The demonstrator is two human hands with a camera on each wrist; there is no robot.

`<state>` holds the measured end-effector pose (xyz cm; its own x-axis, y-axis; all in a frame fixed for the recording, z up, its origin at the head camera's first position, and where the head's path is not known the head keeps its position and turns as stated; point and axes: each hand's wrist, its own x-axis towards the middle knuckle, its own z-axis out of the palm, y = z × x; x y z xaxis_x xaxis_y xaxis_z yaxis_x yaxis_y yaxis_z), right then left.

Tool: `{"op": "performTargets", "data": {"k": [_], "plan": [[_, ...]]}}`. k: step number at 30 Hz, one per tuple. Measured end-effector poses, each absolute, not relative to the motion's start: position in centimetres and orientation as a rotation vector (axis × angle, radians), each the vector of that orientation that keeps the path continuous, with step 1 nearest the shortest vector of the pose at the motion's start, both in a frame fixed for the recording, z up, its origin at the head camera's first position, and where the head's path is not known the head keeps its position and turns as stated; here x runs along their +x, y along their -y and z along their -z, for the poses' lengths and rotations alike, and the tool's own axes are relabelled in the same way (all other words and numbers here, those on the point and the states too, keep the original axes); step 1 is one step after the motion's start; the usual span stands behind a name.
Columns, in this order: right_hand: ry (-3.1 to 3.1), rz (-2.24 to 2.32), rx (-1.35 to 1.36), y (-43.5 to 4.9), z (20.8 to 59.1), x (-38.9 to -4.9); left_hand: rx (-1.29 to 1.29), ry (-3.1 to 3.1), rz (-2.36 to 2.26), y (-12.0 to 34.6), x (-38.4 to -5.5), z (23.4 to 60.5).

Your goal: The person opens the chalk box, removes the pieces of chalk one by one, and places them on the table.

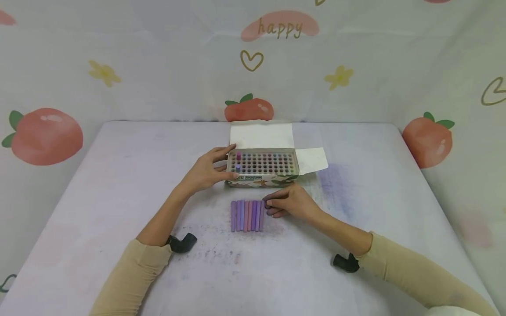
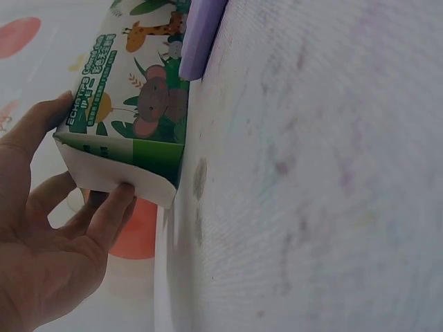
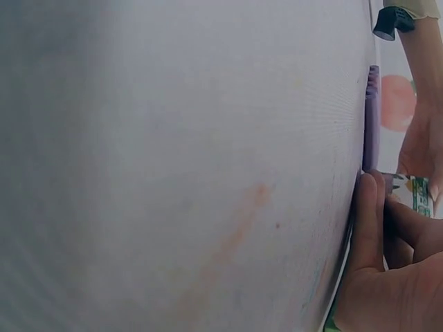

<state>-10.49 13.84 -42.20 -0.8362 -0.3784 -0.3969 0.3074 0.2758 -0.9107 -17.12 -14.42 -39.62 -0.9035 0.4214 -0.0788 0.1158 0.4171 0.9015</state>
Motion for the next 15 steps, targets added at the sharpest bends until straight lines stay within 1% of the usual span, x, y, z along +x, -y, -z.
{"op": "performTargets", "data": {"k": [4, 15], "plan": [[-1.996, 1.61, -0.037, -13.68, 41.95, -10.37, 0.469, -2.382, -1.486, 14.43, -17.02, 39.56], [-1.998, 1.604, -0.081, -13.66, 41.26, -10.24, 0.47, -2.385, -1.494, 14.46, -16.94, 39.55]]}}
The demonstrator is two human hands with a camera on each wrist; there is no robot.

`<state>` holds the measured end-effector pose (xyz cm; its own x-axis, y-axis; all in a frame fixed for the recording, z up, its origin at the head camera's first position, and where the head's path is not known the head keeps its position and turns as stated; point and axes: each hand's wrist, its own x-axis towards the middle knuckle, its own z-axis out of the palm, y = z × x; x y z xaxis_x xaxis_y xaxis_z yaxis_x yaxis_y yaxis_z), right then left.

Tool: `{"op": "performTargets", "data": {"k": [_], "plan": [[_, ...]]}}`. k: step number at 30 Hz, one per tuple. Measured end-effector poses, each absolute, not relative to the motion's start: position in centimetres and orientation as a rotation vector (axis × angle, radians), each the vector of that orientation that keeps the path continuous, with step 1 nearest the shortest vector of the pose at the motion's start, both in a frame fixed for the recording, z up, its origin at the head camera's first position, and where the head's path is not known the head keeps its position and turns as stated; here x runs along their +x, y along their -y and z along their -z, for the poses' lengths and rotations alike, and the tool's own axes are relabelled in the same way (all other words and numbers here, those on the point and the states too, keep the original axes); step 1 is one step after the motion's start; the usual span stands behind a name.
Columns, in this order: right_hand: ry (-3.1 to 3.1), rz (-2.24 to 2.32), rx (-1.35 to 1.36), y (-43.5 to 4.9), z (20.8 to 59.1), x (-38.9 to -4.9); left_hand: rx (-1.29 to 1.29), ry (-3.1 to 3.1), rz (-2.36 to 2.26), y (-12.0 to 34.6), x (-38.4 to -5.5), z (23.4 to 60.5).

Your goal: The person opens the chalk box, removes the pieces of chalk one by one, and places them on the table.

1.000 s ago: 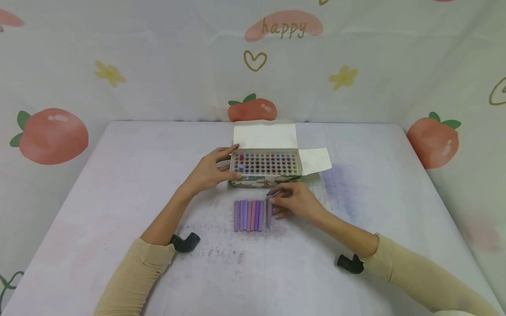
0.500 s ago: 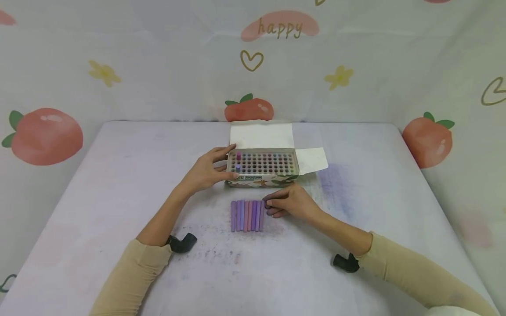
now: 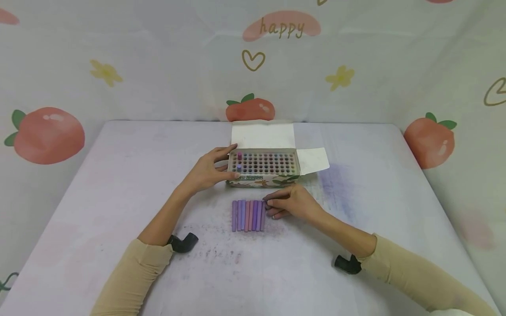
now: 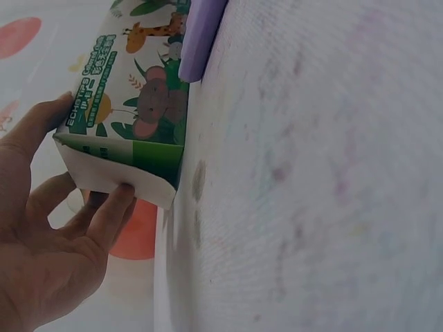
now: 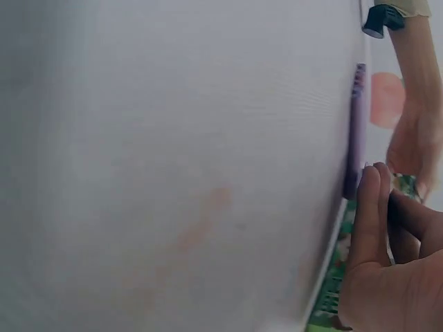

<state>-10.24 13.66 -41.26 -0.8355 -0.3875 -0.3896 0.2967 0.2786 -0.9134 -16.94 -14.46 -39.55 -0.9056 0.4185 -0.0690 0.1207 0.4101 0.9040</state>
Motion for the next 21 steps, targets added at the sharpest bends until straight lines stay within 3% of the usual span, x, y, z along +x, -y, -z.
{"op": "performTargets", "data": {"k": [21], "plan": [[-2.138, 1.786, -0.474, -13.5, 36.8, -13.4, 0.473, -2.357, -1.54, 14.5, -17.1, 40.1]]}}
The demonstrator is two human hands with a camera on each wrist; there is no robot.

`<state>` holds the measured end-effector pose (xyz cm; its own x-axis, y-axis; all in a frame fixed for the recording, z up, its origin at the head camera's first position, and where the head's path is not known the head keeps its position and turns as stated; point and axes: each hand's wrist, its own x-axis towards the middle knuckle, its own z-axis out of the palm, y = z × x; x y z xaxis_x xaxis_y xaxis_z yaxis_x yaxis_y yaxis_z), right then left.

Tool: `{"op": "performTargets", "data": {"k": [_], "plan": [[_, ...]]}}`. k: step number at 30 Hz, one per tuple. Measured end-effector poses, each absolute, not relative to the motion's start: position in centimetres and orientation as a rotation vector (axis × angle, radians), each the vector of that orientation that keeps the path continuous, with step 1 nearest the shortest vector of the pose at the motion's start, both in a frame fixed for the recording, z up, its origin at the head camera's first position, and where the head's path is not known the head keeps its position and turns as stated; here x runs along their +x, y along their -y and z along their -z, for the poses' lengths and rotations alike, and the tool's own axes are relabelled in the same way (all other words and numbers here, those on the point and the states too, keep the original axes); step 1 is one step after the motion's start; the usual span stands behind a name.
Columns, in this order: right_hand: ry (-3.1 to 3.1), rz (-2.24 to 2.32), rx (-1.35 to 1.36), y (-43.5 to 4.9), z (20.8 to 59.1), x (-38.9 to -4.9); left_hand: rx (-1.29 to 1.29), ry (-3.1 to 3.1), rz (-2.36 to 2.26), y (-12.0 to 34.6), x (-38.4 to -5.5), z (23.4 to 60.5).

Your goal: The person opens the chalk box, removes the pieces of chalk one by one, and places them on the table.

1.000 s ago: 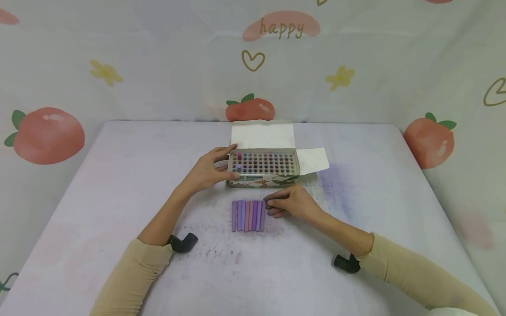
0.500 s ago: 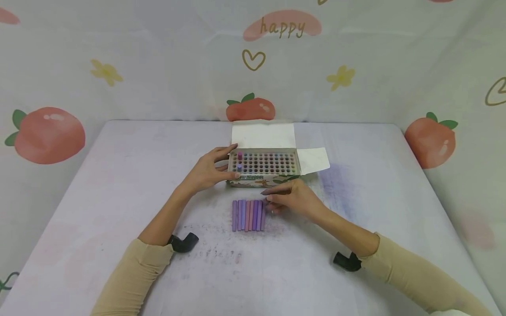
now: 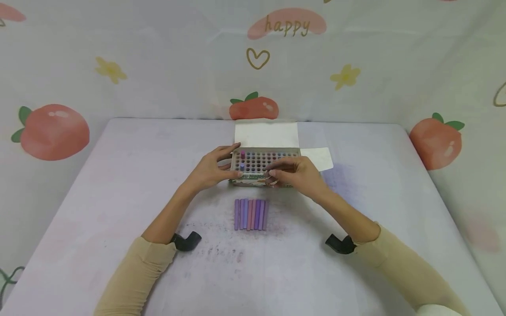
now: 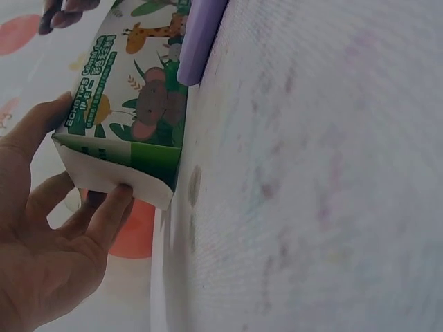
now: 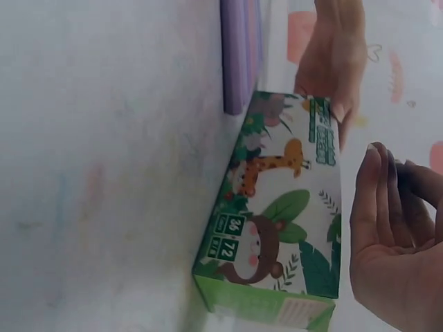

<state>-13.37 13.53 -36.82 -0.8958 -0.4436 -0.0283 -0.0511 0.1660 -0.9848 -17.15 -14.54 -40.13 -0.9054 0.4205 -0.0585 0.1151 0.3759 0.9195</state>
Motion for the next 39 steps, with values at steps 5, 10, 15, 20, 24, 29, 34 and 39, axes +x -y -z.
{"op": "performTargets", "data": {"k": [5, 10, 15, 20, 24, 29, 34, 39], "plan": [[-2.197, 1.794, -0.508, -13.4, 36.7, -14.6, 0.475, -2.341, -1.544, 14.3, -17.1, 40.0], [-2.321, 1.693, -0.586, -12.4, 36.8, -16.1, 0.47, -2.349, -1.533, 14.4, -17.0, 39.9], [-2.395, 1.591, -0.676, -11.3, 36.8, -17.1, 0.48, -2.349, -1.53, 14.4, -17.1, 39.9], [-2.408, 1.542, -0.734, -10.3, 37.0, -17.7, 0.491, -2.364, -1.517, 14.3, -17.4, 40.0], [-2.386, 1.536, -0.754, -9.7, 37.5, -18.2, 0.496, -2.365, -1.512, 14.3, -17.5, 40.0], [-2.354, 1.502, -0.772, -9.1, 37.8, -18.6, 0.509, -2.363, -1.515, 14.4, -17.4, 40.0], [-2.366, 1.373, -0.757, -8.5, 37.7, -18.8, 0.504, -2.369, -1.505, 14.6, -17.3, 40.0], [-2.399, 1.246, -0.744, -7.9, 37.6, -18.9, 0.495, -2.368, -1.505, 14.8, -17.2, 40.0]]}}
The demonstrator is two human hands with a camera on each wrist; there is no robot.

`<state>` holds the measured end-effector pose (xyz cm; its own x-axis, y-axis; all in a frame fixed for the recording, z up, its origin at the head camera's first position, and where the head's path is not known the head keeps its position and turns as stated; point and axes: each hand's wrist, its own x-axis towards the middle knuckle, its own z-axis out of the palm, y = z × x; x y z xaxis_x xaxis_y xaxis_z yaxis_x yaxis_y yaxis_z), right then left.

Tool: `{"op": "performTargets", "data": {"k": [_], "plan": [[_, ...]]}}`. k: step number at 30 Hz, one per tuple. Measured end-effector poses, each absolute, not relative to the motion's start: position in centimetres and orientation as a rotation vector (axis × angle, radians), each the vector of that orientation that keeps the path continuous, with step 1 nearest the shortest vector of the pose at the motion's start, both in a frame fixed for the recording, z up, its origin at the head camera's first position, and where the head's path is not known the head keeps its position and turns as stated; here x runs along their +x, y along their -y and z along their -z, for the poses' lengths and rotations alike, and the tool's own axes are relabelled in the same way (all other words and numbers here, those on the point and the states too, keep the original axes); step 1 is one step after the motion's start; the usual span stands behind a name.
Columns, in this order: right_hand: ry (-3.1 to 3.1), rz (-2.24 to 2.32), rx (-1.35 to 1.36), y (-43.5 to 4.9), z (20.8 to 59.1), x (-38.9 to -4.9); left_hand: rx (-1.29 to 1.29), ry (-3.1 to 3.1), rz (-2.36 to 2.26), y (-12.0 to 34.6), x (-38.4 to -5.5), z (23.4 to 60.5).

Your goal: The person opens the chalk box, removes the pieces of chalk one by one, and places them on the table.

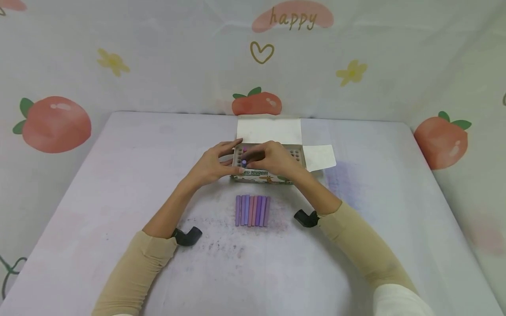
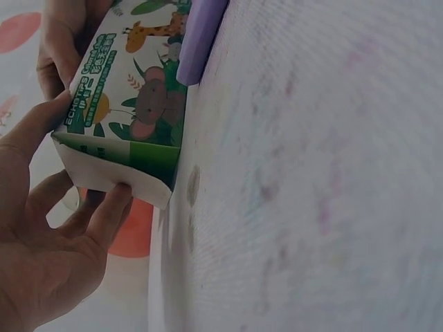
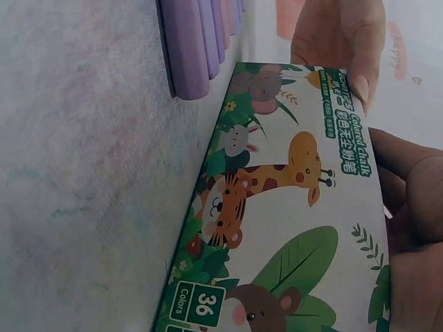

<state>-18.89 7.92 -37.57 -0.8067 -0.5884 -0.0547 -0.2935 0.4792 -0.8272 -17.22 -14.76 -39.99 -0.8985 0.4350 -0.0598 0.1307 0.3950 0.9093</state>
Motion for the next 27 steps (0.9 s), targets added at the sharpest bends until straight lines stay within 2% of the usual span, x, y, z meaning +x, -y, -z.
{"op": "performTargets", "data": {"k": [11, 27], "plan": [[-2.507, 1.111, -0.658, -7.26, 37.79, -18.89, 0.497, -2.362, -1.512, 14.68, -17.19, 40.01], [-2.606, 1.178, -0.778, -7.44, 38.52, -18.36, 0.501, -2.362, -1.51, 14.68, -17.39, 40.01]]}}
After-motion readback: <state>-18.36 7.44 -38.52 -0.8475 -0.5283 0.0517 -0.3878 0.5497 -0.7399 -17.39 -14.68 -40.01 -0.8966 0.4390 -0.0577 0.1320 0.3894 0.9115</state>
